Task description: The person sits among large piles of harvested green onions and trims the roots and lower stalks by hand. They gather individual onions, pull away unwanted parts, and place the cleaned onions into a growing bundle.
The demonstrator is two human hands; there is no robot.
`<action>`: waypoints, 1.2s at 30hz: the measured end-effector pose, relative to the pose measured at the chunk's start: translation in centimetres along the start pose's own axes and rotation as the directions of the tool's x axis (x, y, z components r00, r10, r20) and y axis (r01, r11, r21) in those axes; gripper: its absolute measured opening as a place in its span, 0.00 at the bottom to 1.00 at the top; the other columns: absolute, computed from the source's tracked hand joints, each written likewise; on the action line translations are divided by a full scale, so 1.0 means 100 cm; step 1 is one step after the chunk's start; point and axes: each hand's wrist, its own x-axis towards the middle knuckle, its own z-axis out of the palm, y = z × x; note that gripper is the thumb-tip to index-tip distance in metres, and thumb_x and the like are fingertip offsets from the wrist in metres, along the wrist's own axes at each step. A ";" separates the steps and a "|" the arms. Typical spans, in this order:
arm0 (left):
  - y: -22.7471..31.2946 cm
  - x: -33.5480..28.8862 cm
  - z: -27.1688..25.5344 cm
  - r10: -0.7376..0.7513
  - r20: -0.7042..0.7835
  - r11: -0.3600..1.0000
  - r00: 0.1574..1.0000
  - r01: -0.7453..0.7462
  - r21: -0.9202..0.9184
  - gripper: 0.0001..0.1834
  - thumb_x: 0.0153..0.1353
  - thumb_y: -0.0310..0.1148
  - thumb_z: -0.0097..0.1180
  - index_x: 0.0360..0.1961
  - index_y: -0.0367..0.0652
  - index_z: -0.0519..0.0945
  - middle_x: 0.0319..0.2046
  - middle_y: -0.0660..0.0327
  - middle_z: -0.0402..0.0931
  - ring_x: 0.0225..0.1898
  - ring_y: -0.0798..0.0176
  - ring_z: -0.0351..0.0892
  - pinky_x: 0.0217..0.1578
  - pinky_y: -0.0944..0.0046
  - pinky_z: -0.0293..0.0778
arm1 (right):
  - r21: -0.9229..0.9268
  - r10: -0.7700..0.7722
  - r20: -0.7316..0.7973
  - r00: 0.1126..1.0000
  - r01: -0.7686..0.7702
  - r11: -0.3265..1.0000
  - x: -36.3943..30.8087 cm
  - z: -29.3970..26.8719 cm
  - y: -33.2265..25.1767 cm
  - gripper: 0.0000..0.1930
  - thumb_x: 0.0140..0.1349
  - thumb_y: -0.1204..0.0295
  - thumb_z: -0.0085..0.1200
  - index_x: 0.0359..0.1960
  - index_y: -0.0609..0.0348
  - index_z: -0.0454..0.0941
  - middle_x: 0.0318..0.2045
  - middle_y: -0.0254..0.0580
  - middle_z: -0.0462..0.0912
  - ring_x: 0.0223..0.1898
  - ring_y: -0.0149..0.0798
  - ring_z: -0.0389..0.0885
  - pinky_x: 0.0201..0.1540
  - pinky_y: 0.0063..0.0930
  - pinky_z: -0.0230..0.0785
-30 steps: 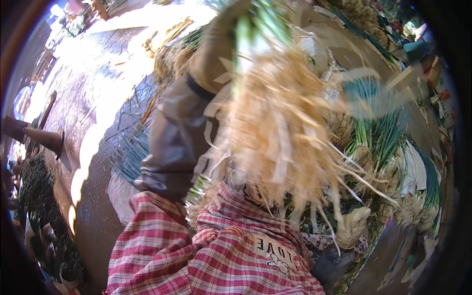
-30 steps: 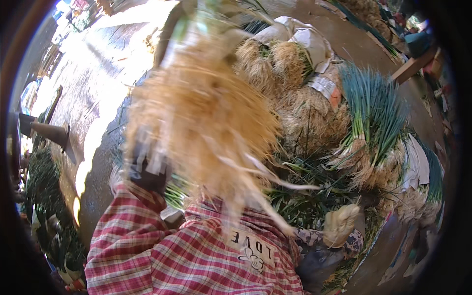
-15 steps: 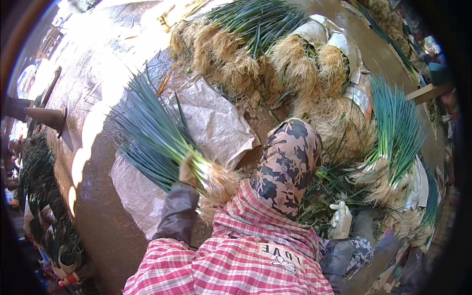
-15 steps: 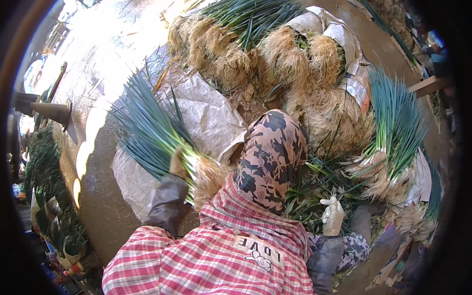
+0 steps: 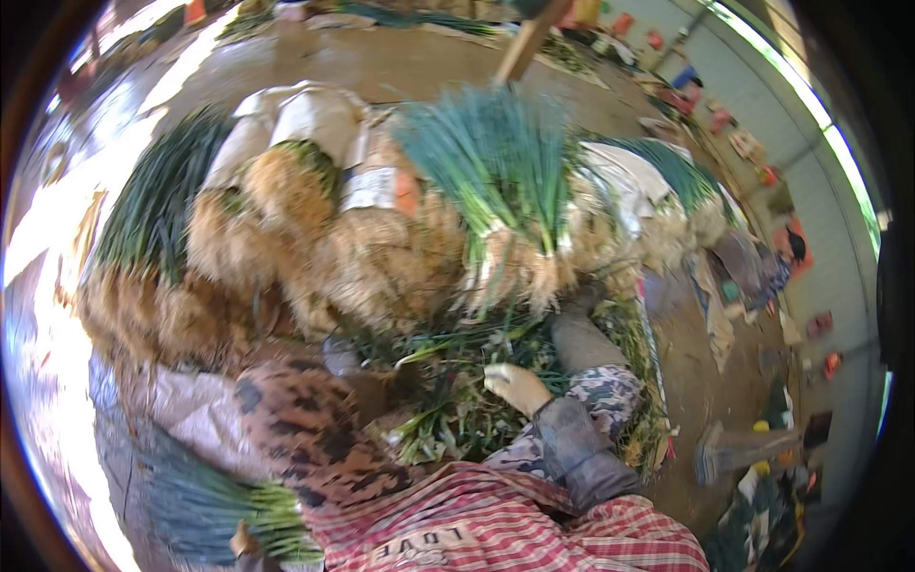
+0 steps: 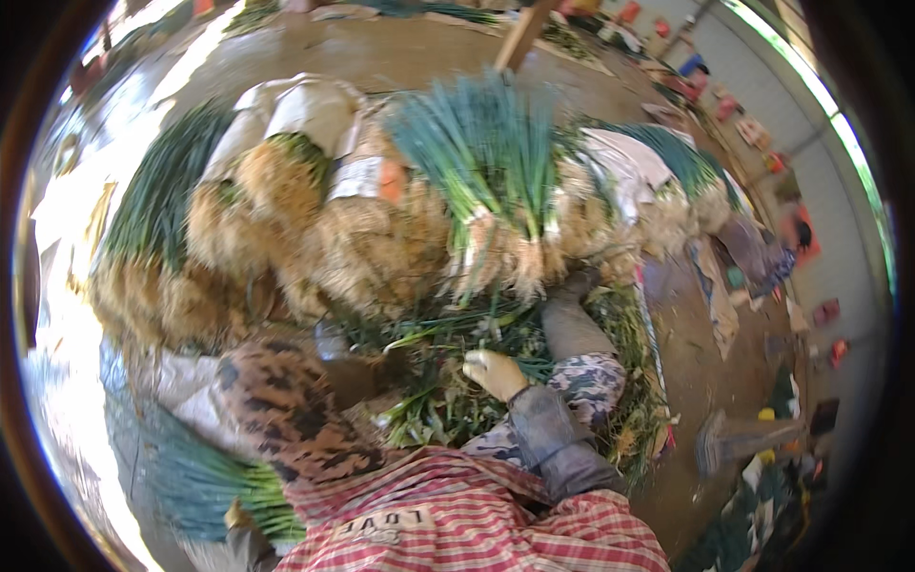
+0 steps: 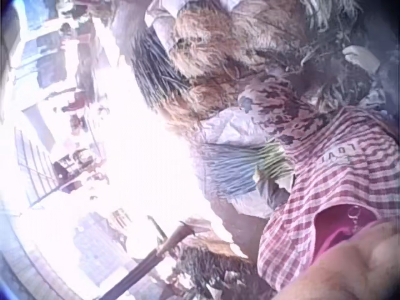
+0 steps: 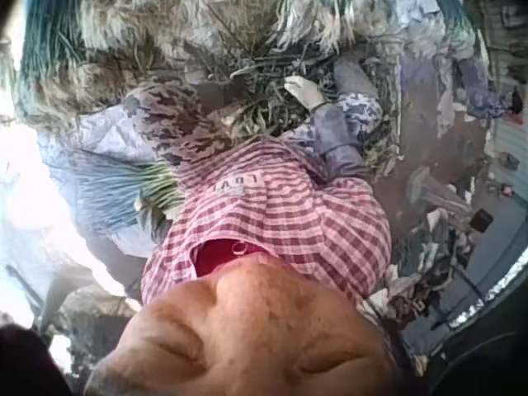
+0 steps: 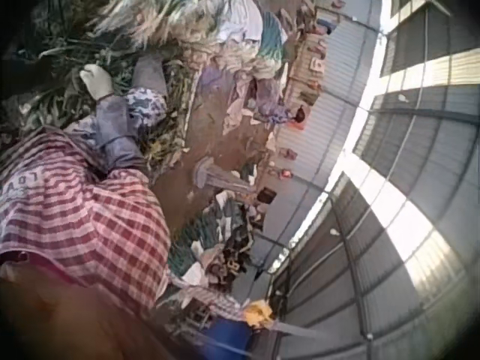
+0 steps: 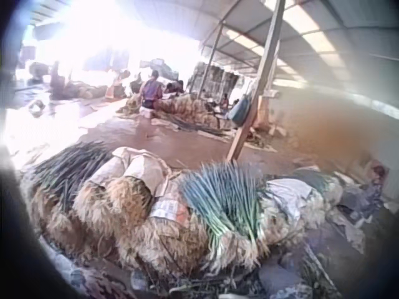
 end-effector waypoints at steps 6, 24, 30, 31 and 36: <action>0.248 0.018 -0.331 -0.237 -0.634 0.612 0.736 -0.394 -0.686 0.17 0.67 0.37 0.42 0.54 0.43 0.73 0.52 0.51 0.74 0.53 0.57 0.74 0.56 0.57 0.70 | -0.074 0.055 -0.677 0.734 -0.142 0.987 0.027 -0.163 0.032 0.13 0.66 0.64 0.49 0.46 0.54 0.79 0.36 0.42 0.84 0.34 0.37 0.82 0.40 0.33 0.74; 0.738 -0.096 -0.285 0.716 0.266 0.166 0.645 0.213 -0.963 0.11 0.63 0.34 0.56 0.43 0.40 0.75 0.27 0.63 0.78 0.20 0.72 0.73 0.23 0.74 0.69 | 0.792 0.188 0.018 0.982 -0.129 0.596 0.021 -0.033 -0.003 0.16 0.64 0.58 0.55 0.41 0.61 0.78 0.34 0.37 0.79 0.35 0.30 0.76 0.40 0.26 0.69; 0.723 -0.089 -0.285 0.717 0.262 0.173 0.646 0.200 -0.965 0.08 0.64 0.33 0.55 0.38 0.39 0.78 0.23 0.65 0.77 0.19 0.73 0.71 0.22 0.74 0.67 | 0.838 -0.106 0.131 0.986 -0.053 0.542 0.065 -0.045 -0.035 0.22 0.69 0.57 0.44 0.45 0.66 0.78 0.26 0.35 0.77 0.28 0.29 0.76 0.32 0.22 0.70; 0.721 -0.085 -0.279 0.723 0.241 0.146 0.648 0.197 -0.969 0.08 0.64 0.33 0.55 0.39 0.40 0.79 0.23 0.65 0.78 0.19 0.74 0.71 0.21 0.74 0.67 | 0.811 -0.074 0.064 0.995 -0.009 0.585 0.066 -0.041 -0.034 0.21 0.69 0.58 0.44 0.44 0.66 0.78 0.25 0.36 0.77 0.26 0.28 0.75 0.30 0.22 0.70; 0.717 -0.077 -0.286 0.614 0.219 0.138 0.758 0.170 -0.976 0.08 0.63 0.33 0.55 0.36 0.38 0.78 0.21 0.63 0.78 0.17 0.73 0.72 0.19 0.75 0.68 | 0.544 0.076 -0.514 0.855 0.256 0.799 0.025 -0.030 -0.043 0.12 0.69 0.71 0.42 0.35 0.66 0.76 0.31 0.46 0.85 0.19 0.25 0.74 0.23 0.19 0.70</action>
